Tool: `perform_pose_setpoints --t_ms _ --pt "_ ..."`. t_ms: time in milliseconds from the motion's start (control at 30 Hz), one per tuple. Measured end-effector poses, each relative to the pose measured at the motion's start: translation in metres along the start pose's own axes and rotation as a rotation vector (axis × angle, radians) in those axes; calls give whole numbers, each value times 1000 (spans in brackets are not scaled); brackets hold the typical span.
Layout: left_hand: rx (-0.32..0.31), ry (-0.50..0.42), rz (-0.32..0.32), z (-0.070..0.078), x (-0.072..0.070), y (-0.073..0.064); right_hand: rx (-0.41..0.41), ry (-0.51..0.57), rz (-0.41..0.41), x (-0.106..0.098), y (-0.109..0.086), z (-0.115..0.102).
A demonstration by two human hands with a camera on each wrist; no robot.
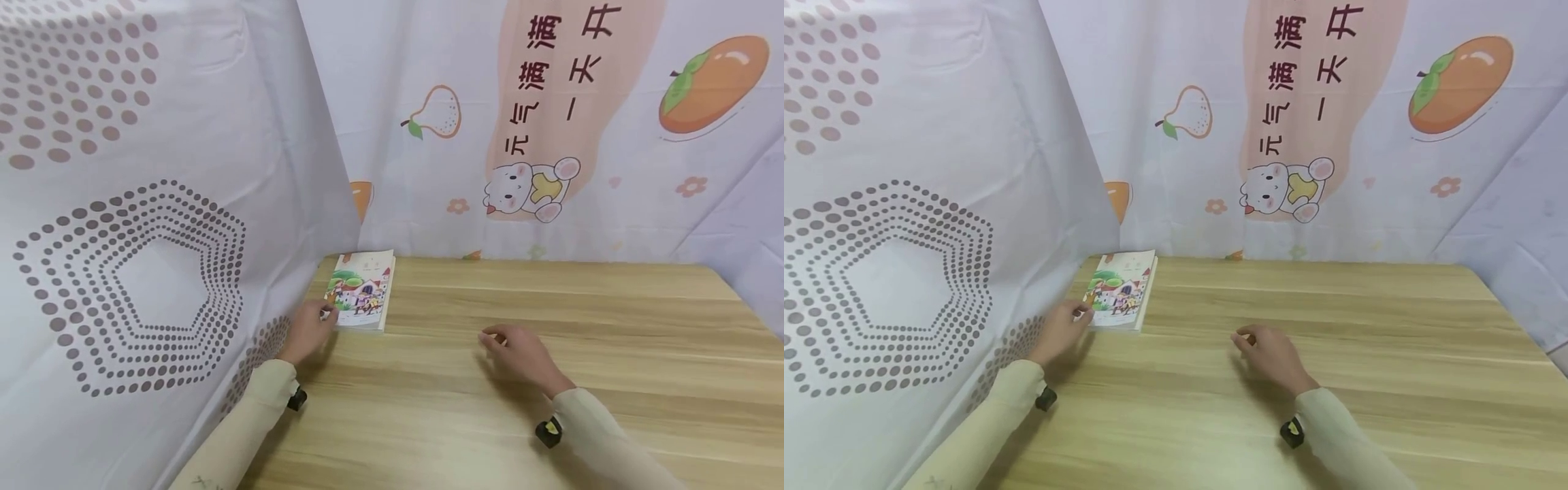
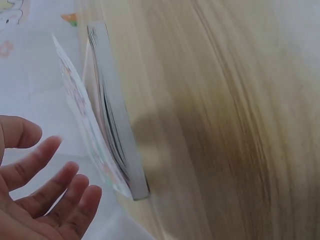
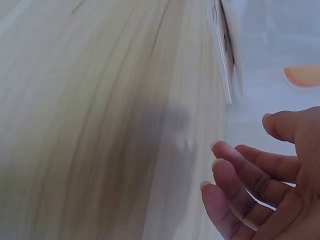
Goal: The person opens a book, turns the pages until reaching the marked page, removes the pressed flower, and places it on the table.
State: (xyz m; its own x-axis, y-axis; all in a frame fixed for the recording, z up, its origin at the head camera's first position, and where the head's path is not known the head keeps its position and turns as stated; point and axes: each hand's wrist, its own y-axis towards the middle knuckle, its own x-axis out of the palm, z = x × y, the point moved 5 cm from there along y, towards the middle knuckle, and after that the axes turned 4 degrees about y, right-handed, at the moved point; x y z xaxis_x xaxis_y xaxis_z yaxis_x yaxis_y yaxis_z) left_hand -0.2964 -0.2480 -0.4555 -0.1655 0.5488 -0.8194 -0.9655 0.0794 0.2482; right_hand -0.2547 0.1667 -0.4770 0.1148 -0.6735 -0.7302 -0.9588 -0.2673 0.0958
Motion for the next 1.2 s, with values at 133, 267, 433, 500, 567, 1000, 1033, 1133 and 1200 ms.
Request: perform_pose_setpoints --t_ms 133,267,433,500,567,1000,1033,1133,1200 --pt "0 28 28 -9 1 5 -19 51 -29 16 12 -11" --pt "-23 45 21 -19 4 7 18 132 -65 30 22 -17" --pt "-72 27 -16 -26 6 9 37 179 -78 47 34 -27" --pt "-76 37 -21 -26 7 12 36 189 -75 55 39 -33" --pt "-82 52 -25 -26 7 15 32 199 -80 64 45 -40" --pt "-119 131 -122 -38 13 19 20 229 -103 120 84 -73" --pt "-121 131 -129 -39 14 19 36 232 -111 123 86 -76" --pt "-137 125 -140 -40 15 20 71 249 -136 131 92 -82" --pt "-154 115 -148 -40 16 22 92 262 -142 134 96 -87"
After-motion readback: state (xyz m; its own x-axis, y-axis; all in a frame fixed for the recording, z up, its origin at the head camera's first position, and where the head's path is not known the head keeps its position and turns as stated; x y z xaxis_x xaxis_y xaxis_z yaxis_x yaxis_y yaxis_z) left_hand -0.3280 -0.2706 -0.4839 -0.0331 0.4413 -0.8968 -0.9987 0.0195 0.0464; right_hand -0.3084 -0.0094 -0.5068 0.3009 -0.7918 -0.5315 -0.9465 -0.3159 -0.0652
